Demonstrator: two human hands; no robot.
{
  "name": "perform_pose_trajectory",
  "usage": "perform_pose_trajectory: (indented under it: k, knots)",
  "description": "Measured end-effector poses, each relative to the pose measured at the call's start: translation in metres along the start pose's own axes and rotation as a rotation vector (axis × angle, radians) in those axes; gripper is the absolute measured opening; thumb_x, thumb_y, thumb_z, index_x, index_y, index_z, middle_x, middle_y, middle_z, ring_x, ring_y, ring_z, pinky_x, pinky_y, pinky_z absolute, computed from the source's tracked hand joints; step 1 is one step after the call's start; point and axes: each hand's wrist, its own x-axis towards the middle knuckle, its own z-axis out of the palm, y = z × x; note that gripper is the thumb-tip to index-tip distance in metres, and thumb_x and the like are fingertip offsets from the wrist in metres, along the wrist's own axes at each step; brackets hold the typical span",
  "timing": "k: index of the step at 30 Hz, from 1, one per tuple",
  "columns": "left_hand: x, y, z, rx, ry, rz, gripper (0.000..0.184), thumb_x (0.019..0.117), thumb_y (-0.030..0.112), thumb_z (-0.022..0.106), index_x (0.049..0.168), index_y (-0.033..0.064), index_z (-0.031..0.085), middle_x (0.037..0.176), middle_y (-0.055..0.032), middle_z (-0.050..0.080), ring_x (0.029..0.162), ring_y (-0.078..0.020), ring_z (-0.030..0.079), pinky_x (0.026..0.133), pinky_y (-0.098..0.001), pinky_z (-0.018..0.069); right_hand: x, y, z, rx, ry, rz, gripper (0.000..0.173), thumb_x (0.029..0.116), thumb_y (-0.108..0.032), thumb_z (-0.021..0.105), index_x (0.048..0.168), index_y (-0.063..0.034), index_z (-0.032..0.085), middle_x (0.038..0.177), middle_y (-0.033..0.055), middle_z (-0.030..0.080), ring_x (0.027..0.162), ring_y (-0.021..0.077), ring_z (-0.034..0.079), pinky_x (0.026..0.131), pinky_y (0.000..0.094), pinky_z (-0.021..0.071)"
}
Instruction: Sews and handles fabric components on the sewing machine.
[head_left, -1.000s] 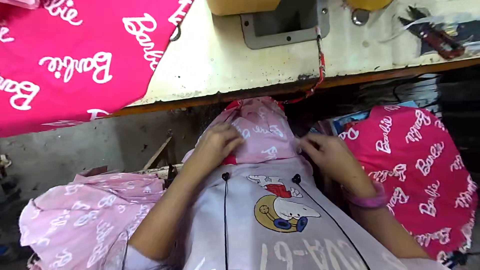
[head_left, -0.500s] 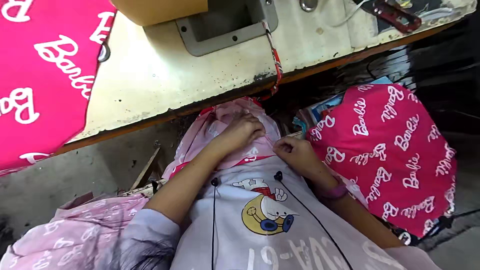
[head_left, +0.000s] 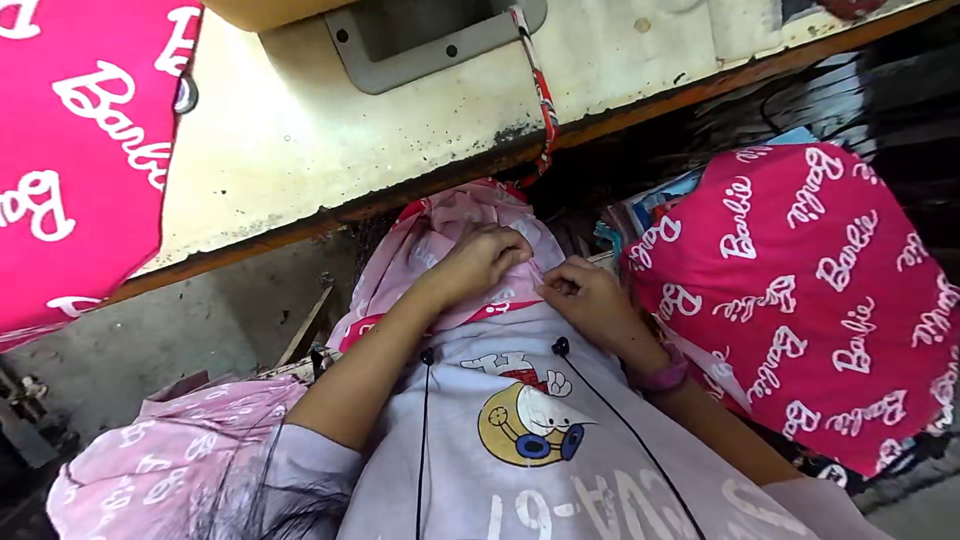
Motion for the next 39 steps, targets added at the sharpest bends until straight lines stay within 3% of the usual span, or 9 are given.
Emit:
perform_pose_trajectory:
  k: [2, 3, 5, 6, 9, 12, 28, 34, 39]
  knots:
    - [-0.003, 0.009, -0.005, -0.044, 0.012, 0.002, 0.016, 0.1010, 0.012, 0.060, 0.099, 0.0016, 0.072, 0.090, -0.0082, 0.069, 0.085, -0.0162, 0.065, 0.083, -0.0365, 0.0523, 0.000, 0.001, -0.004, 0.184, 0.034, -0.060, 0.013, 0.0924, -0.015, 0.069, 0.091, -0.0030, 0.073, 0.090, 0.0033, 0.065, 0.075, 0.0017, 0.059, 0.069, 0.0174, 0.0509]
    - [-0.006, 0.011, -0.010, -0.047, 0.003, -0.009, 0.015, 0.0999, 0.015, 0.063, 0.101, 0.0029, 0.073, 0.091, -0.0065, 0.070, 0.085, -0.0139, 0.065, 0.083, -0.0362, 0.0521, -0.001, -0.001, -0.009, 0.308, 0.019, -0.067, 0.009, 0.0917, -0.013, 0.069, 0.091, -0.0039, 0.071, 0.088, -0.0005, 0.066, 0.074, -0.0016, 0.060, 0.069, 0.0149, 0.0522]
    - [-0.014, 0.017, -0.021, -0.009, -0.015, -0.019, 0.018, 0.0985, 0.018, 0.065, 0.106, 0.0053, 0.076, 0.098, -0.0051, 0.074, 0.095, -0.0162, 0.067, 0.096, -0.0453, 0.0477, -0.004, -0.008, -0.021, 0.500, -0.045, -0.034, 0.001, 0.0920, -0.009, 0.068, 0.092, -0.0077, 0.068, 0.082, -0.0066, 0.067, 0.073, -0.0025, 0.062, 0.071, 0.0166, 0.0537]
    - [-0.018, 0.020, -0.025, 0.013, 0.000, -0.007, 0.017, 0.0976, 0.016, 0.066, 0.104, 0.0057, 0.077, 0.099, -0.0049, 0.075, 0.098, -0.0167, 0.068, 0.097, -0.0450, 0.0480, -0.005, -0.010, -0.025, 0.561, -0.075, -0.024, 0.002, 0.0921, -0.007, 0.068, 0.092, -0.0092, 0.067, 0.080, -0.0082, 0.067, 0.074, -0.0023, 0.063, 0.072, 0.0172, 0.0546]
    - [-0.030, 0.032, -0.035, -0.130, 0.049, -0.058, 0.013, 0.0985, 0.011, 0.064, 0.098, 0.0046, 0.075, 0.096, -0.0023, 0.070, 0.091, -0.0072, 0.065, 0.085, -0.0253, 0.0537, -0.005, -0.013, -0.030, 0.689, -0.124, 0.003, 0.007, 0.0907, -0.003, 0.067, 0.093, -0.0095, 0.067, 0.080, -0.0072, 0.069, 0.074, -0.0002, 0.065, 0.073, 0.0186, 0.0558]
    - [-0.040, 0.037, -0.039, -0.303, 0.098, -0.110, 0.011, 0.0994, 0.010, 0.063, 0.100, 0.0056, 0.073, 0.095, 0.0022, 0.069, 0.085, 0.0003, 0.065, 0.077, -0.0164, 0.0547, -0.003, -0.017, -0.028, 0.732, -0.121, 0.006, 0.011, 0.0905, -0.001, 0.066, 0.099, -0.0079, 0.066, 0.083, -0.0042, 0.070, 0.077, 0.0025, 0.066, 0.074, 0.0199, 0.0564]
    - [-0.053, 0.036, -0.037, -0.422, 0.122, -0.198, 0.011, 0.1005, 0.010, 0.061, 0.104, 0.0051, 0.070, 0.091, 0.0067, 0.069, 0.083, 0.0034, 0.065, 0.080, -0.0172, 0.0556, -0.001, -0.030, -0.027, 0.585, -0.112, -0.111, 0.014, 0.0928, -0.006, 0.065, 0.107, -0.0038, 0.068, 0.087, -0.0066, 0.068, 0.079, -0.0022, 0.063, 0.075, 0.0155, 0.0536]
    - [-0.053, 0.042, -0.038, -0.431, 0.062, -0.216, 0.014, 0.0919, 0.007, 0.069, 0.106, 0.0054, 0.070, 0.091, 0.0084, 0.067, 0.085, 0.0031, 0.062, 0.081, -0.0170, 0.0531, -0.002, -0.026, -0.027, 0.523, -0.082, -0.133, 0.017, 0.0918, -0.006, 0.064, 0.108, -0.0026, 0.068, 0.089, -0.0056, 0.068, 0.080, -0.0025, 0.063, 0.075, 0.0148, 0.0533]
    - [-0.054, 0.041, -0.037, -0.419, 0.056, -0.230, 0.015, 0.0918, 0.007, 0.067, 0.106, 0.0057, 0.070, 0.090, 0.0081, 0.066, 0.084, 0.0028, 0.062, 0.079, -0.0173, 0.0527, -0.004, -0.025, -0.027, 0.507, -0.078, -0.132, 0.016, 0.0918, -0.006, 0.064, 0.107, -0.0030, 0.068, 0.088, -0.0061, 0.068, 0.079, -0.0033, 0.063, 0.074, 0.0139, 0.0526]
